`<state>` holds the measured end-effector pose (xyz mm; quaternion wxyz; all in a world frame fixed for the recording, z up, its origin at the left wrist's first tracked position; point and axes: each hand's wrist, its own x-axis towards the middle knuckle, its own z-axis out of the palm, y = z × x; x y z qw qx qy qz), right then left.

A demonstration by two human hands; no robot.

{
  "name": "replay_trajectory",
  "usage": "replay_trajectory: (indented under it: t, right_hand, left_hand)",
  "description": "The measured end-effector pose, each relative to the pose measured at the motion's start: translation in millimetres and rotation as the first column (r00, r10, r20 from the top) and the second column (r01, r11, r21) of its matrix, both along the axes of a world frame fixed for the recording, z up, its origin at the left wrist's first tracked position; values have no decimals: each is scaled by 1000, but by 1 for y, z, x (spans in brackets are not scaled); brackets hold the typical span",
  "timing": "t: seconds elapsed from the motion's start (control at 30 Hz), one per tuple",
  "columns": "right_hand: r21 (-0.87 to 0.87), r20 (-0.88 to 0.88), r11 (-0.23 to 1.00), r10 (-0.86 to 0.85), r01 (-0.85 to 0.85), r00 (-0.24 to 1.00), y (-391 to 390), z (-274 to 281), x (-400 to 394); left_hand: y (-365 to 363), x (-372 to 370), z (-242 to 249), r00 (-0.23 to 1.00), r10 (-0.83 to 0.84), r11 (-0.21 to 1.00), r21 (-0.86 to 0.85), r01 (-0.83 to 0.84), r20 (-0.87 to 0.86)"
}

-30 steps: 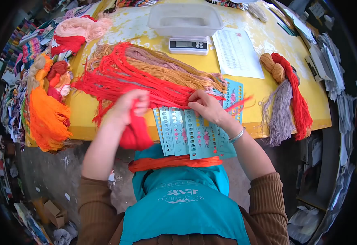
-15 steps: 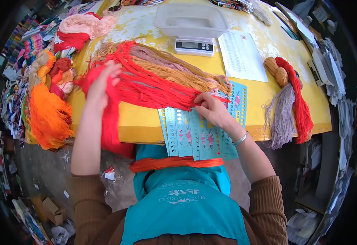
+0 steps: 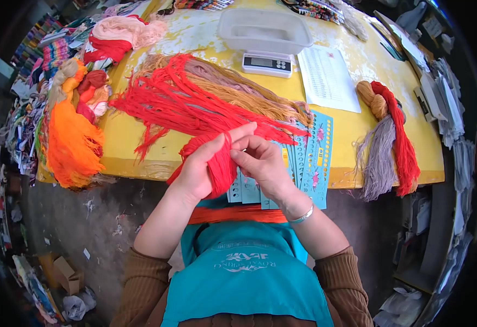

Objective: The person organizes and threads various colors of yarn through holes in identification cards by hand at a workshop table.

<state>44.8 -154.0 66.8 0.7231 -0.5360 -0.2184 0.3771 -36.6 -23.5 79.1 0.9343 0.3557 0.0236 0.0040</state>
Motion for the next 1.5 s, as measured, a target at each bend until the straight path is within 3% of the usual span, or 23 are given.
replay_trajectory:
  t: [0.03,0.1,0.27,0.37,0.57,0.63,0.87,0.93,1.0,1.07,1.1,1.13,1.17,1.23,1.33,1.4,1.5]
  right_hand:
    - [2,1,1000,2,-2,1000,-1,-1,-2]
    - [72,-325,996,-28,54,945,-4,-3,-3]
    - [157,-380,984,-18,83,925,-13,-12,-6]
    - [138,-314,984,-61,109,947,-16,-14,-8]
    - [90,-176,994,-42,58,984,-23,-13,-10]
    - [8,14,996,-90,90,996,-21,-14,-13]
    - [69,174,994,-95,84,980,-16,-22,-14]
    - [12,-85,1000,6,-5,996,-22,-9,-11]
    - [268,-420,963,130,-14,898,-27,-13,-3]
    - [348,-733,925,167,152,660,-28,-19,5]
    - [374,-840,896,218,241,496,-26,-22,9]
    - [329,-880,902,185,281,438,-26,-21,10]
    - [330,-880,902,186,280,438,-26,-22,9]
    - [358,-713,928,202,101,672,-25,-21,4]
    - [141,-502,990,64,8,863,-20,-17,-7]
    - [106,-460,994,46,3,887,-16,-11,-13]
    - [-8,-338,1000,2,-5,941,-13,-4,-20]
  left_hand:
    - [-2,-3,0,1000,2,1000,2,-2,1]
    - [-3,-8,0,999,31,994,108,-34,28]
    - [-2,-13,-3,996,48,994,105,-40,-70]
    - [-1,-14,-11,993,50,997,67,-43,-107]
    - [-3,-14,-17,990,121,973,205,-104,-74]
    - [-4,-14,-18,994,98,980,176,-89,-46]
    - [-4,-17,-15,996,66,989,139,-56,-67]
    - [1,-20,-24,992,51,992,125,-37,-114]
    - [5,-20,-30,993,10,994,107,2,-114]
    - [6,-20,-28,995,-34,999,13,35,-95]
    - [5,-20,-25,995,-33,999,13,34,-94]
    - [4,-19,-21,996,-20,997,-77,13,-84]
    - [2,-19,-17,997,-6,986,-166,-7,-75]
    - [0,-18,-16,998,23,988,-154,-32,-59]
    - [-1,-17,-18,999,25,997,-72,-28,-38]
    - [-3,-17,-20,999,-3,999,52,5,-39]
    - [-7,-17,-19,998,-4,999,36,6,-62]
